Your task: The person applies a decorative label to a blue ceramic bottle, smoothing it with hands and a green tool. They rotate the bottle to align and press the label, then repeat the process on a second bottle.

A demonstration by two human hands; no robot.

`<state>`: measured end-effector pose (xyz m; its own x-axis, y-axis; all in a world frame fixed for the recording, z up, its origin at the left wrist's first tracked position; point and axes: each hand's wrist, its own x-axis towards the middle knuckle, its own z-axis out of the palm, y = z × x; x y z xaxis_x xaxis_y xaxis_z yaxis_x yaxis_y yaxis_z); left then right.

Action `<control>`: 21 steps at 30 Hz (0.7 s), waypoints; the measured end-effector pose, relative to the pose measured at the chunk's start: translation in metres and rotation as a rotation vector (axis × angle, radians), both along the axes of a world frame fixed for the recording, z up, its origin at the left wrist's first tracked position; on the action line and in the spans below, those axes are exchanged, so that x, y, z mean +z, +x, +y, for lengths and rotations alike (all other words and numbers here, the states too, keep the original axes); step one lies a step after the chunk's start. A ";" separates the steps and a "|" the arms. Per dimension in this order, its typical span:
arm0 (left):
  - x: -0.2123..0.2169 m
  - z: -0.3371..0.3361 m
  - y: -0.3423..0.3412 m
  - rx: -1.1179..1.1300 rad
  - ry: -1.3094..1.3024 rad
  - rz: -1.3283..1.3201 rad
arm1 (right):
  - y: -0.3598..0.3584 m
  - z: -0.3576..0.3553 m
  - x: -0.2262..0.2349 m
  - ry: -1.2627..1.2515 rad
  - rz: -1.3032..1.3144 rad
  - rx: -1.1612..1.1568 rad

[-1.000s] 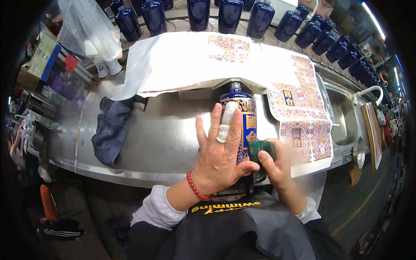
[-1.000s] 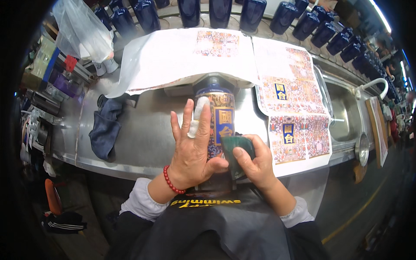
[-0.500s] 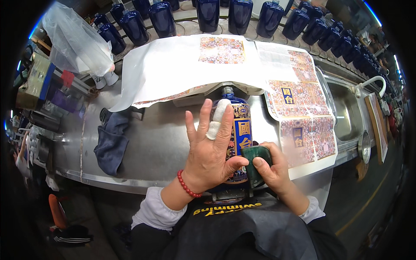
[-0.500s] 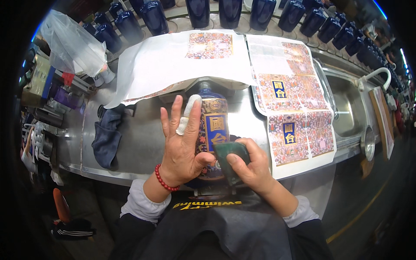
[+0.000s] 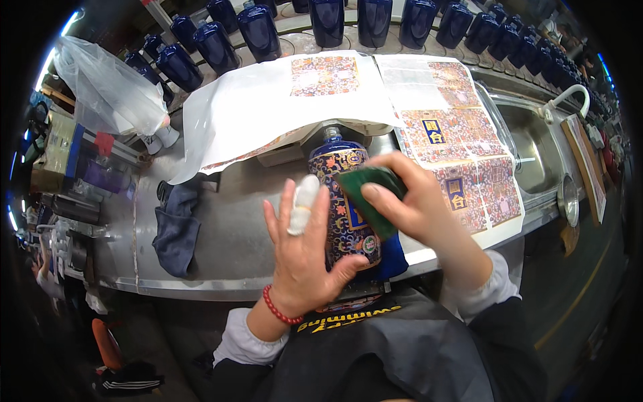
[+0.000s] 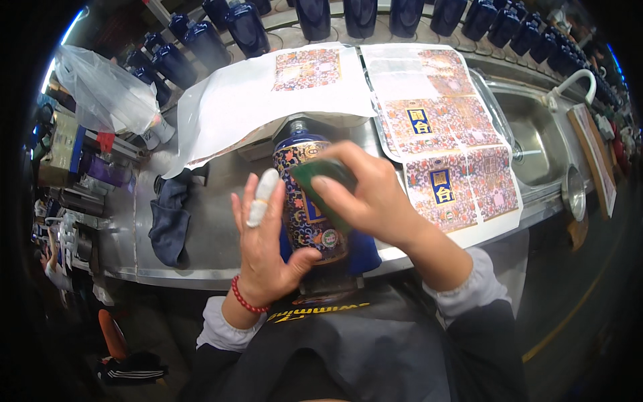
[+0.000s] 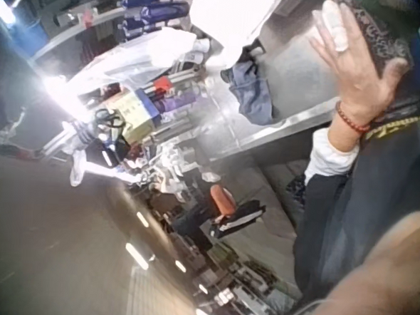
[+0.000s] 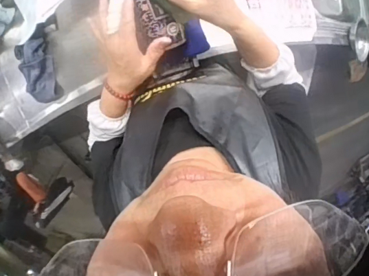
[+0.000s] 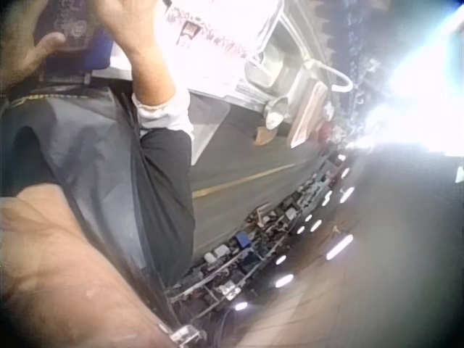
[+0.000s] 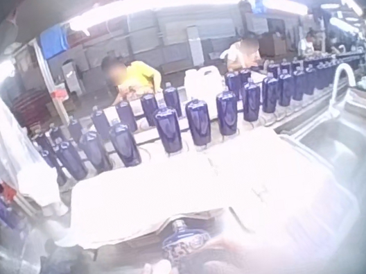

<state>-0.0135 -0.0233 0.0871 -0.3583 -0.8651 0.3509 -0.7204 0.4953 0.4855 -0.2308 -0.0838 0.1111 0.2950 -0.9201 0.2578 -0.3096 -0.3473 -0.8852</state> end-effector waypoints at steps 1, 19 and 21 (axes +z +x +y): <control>0.002 0.009 -0.003 -0.026 0.025 0.004 | 0.003 -0.011 -0.001 0.066 0.021 0.003; -0.039 0.008 0.011 -0.044 0.073 0.064 | -0.020 0.000 -0.059 0.544 -0.761 -0.165; -0.028 -0.011 0.012 -0.109 0.045 0.073 | -0.016 0.005 -0.070 0.558 -0.826 -0.137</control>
